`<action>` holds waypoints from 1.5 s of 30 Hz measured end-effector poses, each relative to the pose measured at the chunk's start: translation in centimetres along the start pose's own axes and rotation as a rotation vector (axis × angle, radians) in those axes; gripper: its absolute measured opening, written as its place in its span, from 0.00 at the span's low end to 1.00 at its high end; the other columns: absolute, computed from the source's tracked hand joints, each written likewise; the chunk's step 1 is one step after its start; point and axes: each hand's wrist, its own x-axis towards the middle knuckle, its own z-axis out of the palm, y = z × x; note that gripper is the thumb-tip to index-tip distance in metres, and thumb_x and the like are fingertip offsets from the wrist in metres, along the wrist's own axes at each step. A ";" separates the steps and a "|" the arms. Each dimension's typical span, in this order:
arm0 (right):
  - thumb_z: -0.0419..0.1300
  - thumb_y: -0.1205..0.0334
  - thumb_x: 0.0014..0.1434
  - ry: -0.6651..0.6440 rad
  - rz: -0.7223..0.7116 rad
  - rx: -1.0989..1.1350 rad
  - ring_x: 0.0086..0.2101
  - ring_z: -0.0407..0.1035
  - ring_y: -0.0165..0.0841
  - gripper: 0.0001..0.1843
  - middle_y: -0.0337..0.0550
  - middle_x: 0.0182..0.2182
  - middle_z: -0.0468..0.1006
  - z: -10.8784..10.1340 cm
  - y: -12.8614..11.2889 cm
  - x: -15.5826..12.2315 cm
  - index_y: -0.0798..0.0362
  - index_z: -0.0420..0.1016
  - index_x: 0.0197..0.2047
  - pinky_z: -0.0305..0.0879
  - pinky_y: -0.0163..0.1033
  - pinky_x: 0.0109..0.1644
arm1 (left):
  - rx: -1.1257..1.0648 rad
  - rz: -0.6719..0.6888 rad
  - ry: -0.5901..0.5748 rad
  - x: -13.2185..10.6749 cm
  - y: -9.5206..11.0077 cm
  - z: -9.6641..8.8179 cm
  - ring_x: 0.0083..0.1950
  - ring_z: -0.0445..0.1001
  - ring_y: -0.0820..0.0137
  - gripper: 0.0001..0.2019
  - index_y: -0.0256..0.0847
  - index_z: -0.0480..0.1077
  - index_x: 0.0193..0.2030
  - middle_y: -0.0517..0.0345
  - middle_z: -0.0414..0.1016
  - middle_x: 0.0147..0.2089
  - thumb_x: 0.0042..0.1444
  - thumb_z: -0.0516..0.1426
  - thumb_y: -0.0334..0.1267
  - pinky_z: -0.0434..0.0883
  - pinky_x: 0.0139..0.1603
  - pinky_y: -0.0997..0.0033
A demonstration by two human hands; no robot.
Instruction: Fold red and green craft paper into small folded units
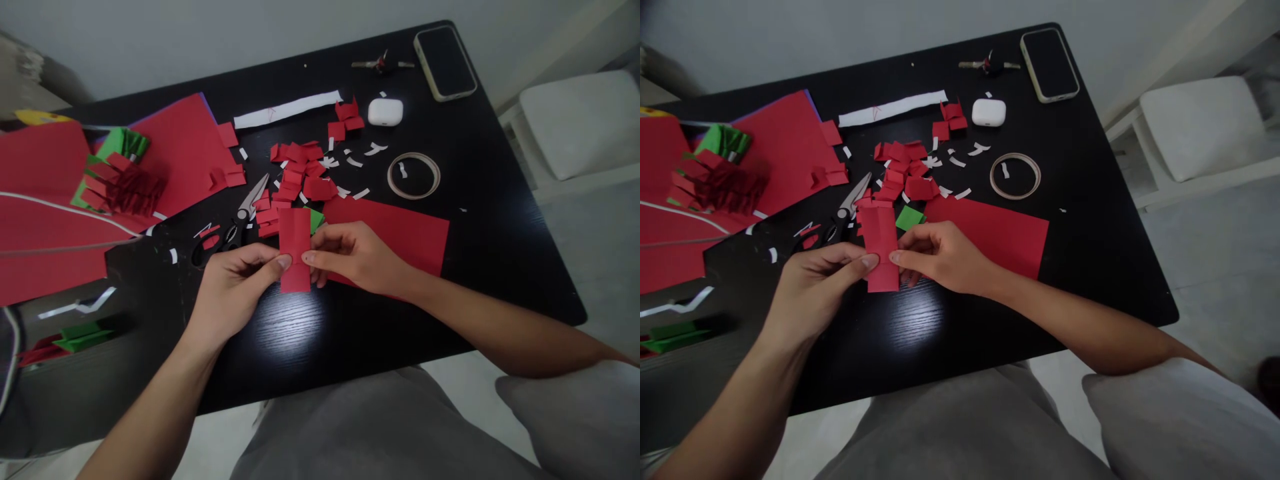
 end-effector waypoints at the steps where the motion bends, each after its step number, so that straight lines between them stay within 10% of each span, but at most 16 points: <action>1: 0.75 0.53 0.56 0.009 -0.019 -0.020 0.26 0.77 0.30 0.15 0.37 0.25 0.81 0.0 0.0 -0.1 0.55 0.79 0.33 0.77 0.36 0.33 | 0.004 0.009 -0.006 0.0 0.0 0.0 0.31 0.74 0.70 0.10 0.40 0.81 0.33 0.60 0.79 0.29 0.58 0.67 0.45 0.71 0.33 0.73; 45: 0.73 0.60 0.54 0.096 -0.125 -0.140 0.35 0.76 0.33 0.11 0.39 0.34 0.82 0.2 1.4 0.0 0.52 0.79 0.38 0.73 0.40 0.43 | -0.152 0.169 -0.037 -0.1 -0.5 1.1 0.28 0.70 0.77 0.05 0.40 0.77 0.38 0.65 0.75 0.29 0.56 0.67 0.33 0.68 0.31 0.79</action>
